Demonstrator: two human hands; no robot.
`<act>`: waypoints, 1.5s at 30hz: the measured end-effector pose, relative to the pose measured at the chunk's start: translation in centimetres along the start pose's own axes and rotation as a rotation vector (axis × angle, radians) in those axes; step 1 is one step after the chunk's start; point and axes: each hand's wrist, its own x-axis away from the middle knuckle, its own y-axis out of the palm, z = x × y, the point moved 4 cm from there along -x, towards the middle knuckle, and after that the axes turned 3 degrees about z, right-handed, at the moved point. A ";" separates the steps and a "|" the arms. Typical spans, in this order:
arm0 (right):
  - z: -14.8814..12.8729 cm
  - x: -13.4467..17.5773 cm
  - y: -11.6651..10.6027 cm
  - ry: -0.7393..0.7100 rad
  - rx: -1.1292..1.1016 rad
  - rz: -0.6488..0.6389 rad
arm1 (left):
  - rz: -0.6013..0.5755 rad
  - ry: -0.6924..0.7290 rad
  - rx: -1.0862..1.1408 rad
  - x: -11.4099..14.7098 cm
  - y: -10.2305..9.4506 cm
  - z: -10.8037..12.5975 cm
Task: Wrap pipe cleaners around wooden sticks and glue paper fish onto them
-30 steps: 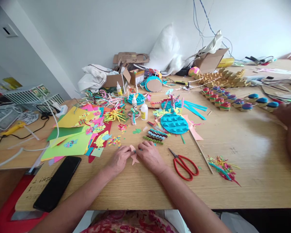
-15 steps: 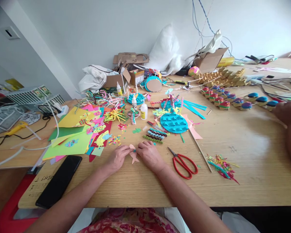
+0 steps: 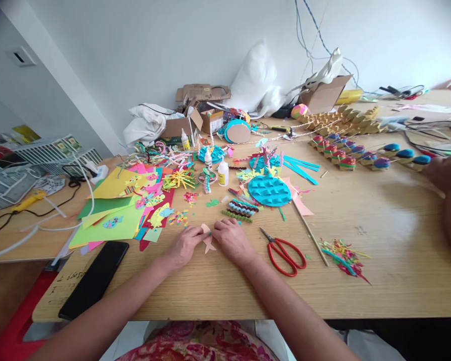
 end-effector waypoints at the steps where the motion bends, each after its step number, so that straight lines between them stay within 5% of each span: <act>1: 0.0 0.0 0.0 -0.001 0.003 0.000 | 0.017 0.006 0.031 0.1 0.0 -0.2; 36: 0.1 0.1 0.1 0.031 -0.024 0.012 | -0.054 0.050 -0.119 -0.5 -0.6 1.1; 42: -0.1 0.0 -0.4 0.031 -0.019 -0.004 | 0.019 0.035 0.092 0.2 -0.9 0.3; 45: -0.2 0.0 -0.6 0.037 -0.039 -0.002 | 0.150 -0.102 0.279 0.4 -1.3 -0.9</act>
